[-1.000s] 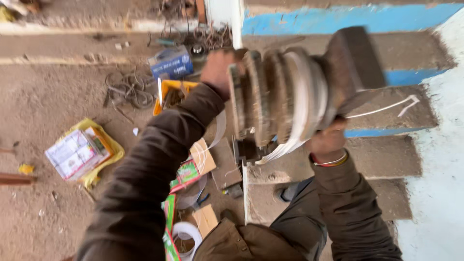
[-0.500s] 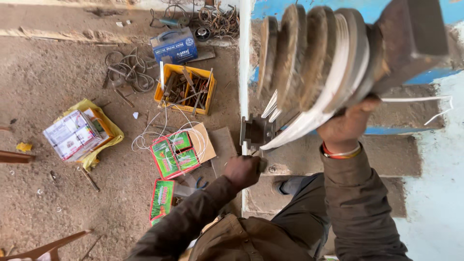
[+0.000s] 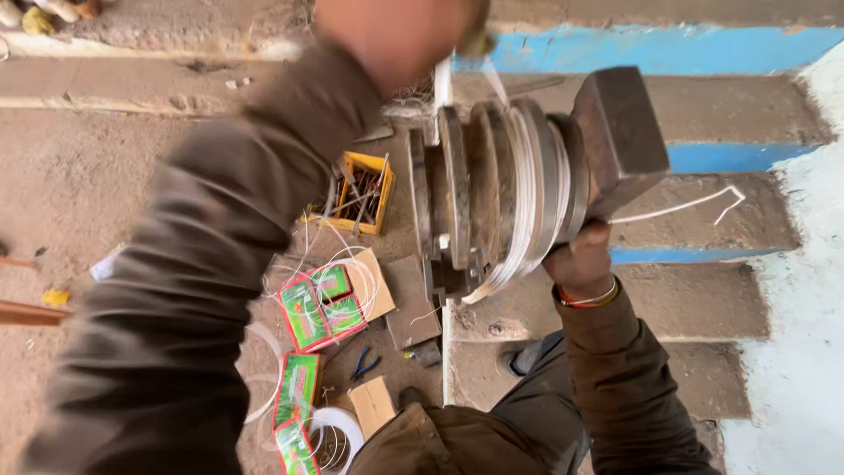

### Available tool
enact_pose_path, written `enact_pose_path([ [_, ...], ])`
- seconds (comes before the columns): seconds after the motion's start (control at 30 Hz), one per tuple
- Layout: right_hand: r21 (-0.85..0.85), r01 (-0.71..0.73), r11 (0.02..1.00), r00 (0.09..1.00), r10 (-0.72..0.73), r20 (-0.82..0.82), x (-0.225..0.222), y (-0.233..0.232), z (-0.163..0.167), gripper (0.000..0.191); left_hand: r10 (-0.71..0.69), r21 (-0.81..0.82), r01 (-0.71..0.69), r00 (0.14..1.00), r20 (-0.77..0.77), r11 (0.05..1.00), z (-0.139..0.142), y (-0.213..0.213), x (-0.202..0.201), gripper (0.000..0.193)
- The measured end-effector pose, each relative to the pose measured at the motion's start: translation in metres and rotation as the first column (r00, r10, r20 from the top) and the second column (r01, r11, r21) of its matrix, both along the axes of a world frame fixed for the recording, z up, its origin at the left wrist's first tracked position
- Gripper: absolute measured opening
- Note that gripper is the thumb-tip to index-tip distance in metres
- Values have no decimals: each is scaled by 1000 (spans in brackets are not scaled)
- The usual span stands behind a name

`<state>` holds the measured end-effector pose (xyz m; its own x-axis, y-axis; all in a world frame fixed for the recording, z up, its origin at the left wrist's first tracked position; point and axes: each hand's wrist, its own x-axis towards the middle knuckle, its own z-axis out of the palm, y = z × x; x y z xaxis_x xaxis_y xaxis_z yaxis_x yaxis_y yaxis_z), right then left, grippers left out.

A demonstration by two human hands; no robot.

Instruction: The person holds a metal frame with a stacked disc wheel and winds white plastic wire around its grooves, turning the wheel with a crank handle in one hand while guiding the wire with the other. They continue cranking and feeding the wire so it wraps evenly around the disc stack.

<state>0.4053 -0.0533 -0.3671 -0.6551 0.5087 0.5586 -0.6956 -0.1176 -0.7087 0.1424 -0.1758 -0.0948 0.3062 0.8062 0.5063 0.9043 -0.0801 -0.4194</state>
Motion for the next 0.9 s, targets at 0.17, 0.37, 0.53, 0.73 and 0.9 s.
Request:
enact_pose_path([
  [0.17, 38, 12, 999, 999, -10, -35, 13, 9, 1, 64, 167, -165, -99, 866, 471, 981, -192, 30, -12, 32],
  [0.37, -36, -359, 933, 898, 335, -285, 5, 7, 40, 72, 320, -435, 48, 605, 729, 899, -328, -1, 37, 40],
  [0.53, -113, -362, 925, 890, 307, -337, -4, 15, 42, 61, 465, -594, 71, 550, 693, 801, -341, -68, 100, 18],
  [0.73, 225, 405, 886, 913, -402, -61, -37, 16, 42, 59, -311, 221, 266, 929, 201, 938, -150, -126, 83, 30],
  [0.9, 96, -20, 995, 991, 32, -129, -44, 14, 56, 51, -305, 422, 398, 913, -271, 815, 35, -90, 68, 16],
])
